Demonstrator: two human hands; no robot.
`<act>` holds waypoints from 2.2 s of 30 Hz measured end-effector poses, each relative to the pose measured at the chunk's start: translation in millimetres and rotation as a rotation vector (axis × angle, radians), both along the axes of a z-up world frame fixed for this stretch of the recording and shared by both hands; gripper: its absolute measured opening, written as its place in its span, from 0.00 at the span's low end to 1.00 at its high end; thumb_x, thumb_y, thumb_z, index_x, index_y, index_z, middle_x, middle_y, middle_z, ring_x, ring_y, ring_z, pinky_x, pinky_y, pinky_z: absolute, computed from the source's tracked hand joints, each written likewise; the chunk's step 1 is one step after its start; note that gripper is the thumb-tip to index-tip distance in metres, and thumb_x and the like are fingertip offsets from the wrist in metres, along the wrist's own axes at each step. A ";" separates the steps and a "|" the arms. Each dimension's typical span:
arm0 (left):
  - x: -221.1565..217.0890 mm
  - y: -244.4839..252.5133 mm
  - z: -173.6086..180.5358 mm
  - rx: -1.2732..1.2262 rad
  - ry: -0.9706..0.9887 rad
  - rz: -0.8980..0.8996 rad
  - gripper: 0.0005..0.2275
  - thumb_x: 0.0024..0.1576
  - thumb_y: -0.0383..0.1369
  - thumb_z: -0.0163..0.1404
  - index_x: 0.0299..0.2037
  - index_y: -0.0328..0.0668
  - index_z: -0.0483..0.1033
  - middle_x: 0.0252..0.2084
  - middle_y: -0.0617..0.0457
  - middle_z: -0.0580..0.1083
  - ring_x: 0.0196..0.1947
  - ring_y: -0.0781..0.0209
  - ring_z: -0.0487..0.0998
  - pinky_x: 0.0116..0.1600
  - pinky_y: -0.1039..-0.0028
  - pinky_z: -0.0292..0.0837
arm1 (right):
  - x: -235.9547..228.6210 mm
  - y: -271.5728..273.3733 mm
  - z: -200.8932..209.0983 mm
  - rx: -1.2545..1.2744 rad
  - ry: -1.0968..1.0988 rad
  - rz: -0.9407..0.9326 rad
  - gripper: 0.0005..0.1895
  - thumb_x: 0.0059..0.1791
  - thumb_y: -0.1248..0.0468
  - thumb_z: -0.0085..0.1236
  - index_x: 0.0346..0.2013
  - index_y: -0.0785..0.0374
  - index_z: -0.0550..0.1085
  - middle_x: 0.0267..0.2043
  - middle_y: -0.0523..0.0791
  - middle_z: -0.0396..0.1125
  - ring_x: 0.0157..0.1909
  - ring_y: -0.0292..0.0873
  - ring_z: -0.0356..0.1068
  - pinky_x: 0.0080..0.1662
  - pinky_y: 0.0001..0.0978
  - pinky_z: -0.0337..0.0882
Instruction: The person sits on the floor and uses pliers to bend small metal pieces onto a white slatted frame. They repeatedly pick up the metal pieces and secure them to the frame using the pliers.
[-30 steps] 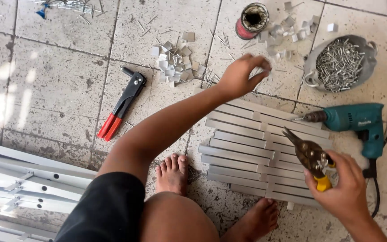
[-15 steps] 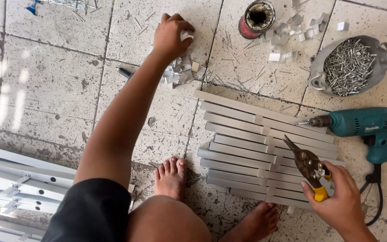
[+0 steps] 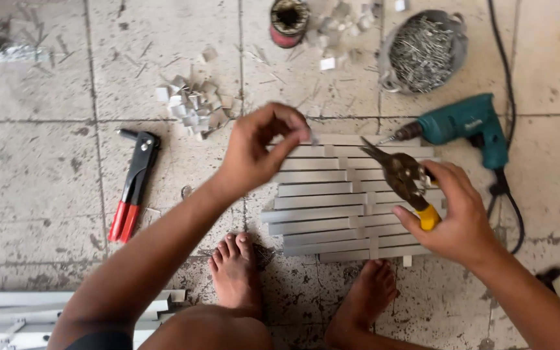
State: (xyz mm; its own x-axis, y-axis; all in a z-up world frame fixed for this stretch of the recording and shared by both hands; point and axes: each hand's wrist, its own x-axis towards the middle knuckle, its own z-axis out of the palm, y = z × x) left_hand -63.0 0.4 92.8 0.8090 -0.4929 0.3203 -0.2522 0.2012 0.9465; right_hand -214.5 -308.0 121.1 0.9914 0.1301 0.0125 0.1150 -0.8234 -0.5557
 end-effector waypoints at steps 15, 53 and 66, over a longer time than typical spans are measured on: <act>-58.9 -12.5 69.1 -0.117 -0.106 -0.036 0.04 0.61 0.24 0.54 0.43 0.32 0.73 0.39 0.45 0.77 0.37 0.58 0.81 0.47 0.77 0.82 | -8.3 -3.7 -0.1 0.025 -0.208 0.233 0.31 0.37 0.69 0.69 0.53 0.78 0.69 0.44 0.57 0.70 0.48 0.55 0.70 0.53 0.46 0.76; 128.5 -50.4 -152.5 0.507 -0.273 0.528 0.14 0.53 0.27 0.59 0.49 0.44 0.74 0.45 0.54 0.79 0.47 0.61 0.80 0.56 0.75 0.79 | -44.2 2.7 -35.7 -0.062 0.540 -0.293 0.34 0.37 0.55 0.71 0.55 0.58 0.71 0.41 0.44 0.76 0.42 0.42 0.75 0.45 0.36 0.76; 188.9 85.1 -193.5 1.027 0.133 0.469 0.09 0.56 0.18 0.51 0.42 0.39 0.80 0.45 0.44 0.77 0.29 0.65 0.77 0.27 0.85 0.79 | -53.3 -4.4 -35.3 -0.099 0.438 -0.252 0.35 0.36 0.54 0.71 0.56 0.60 0.71 0.41 0.45 0.74 0.41 0.43 0.74 0.44 0.35 0.77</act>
State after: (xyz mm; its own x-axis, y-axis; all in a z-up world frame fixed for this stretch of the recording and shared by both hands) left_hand 126.0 85.4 -100.7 0.9802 -0.1123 -0.1630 0.0169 -0.7732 0.6339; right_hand -267.8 -312.4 85.9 0.9015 -0.1344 -0.4113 -0.3202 -0.8466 -0.4251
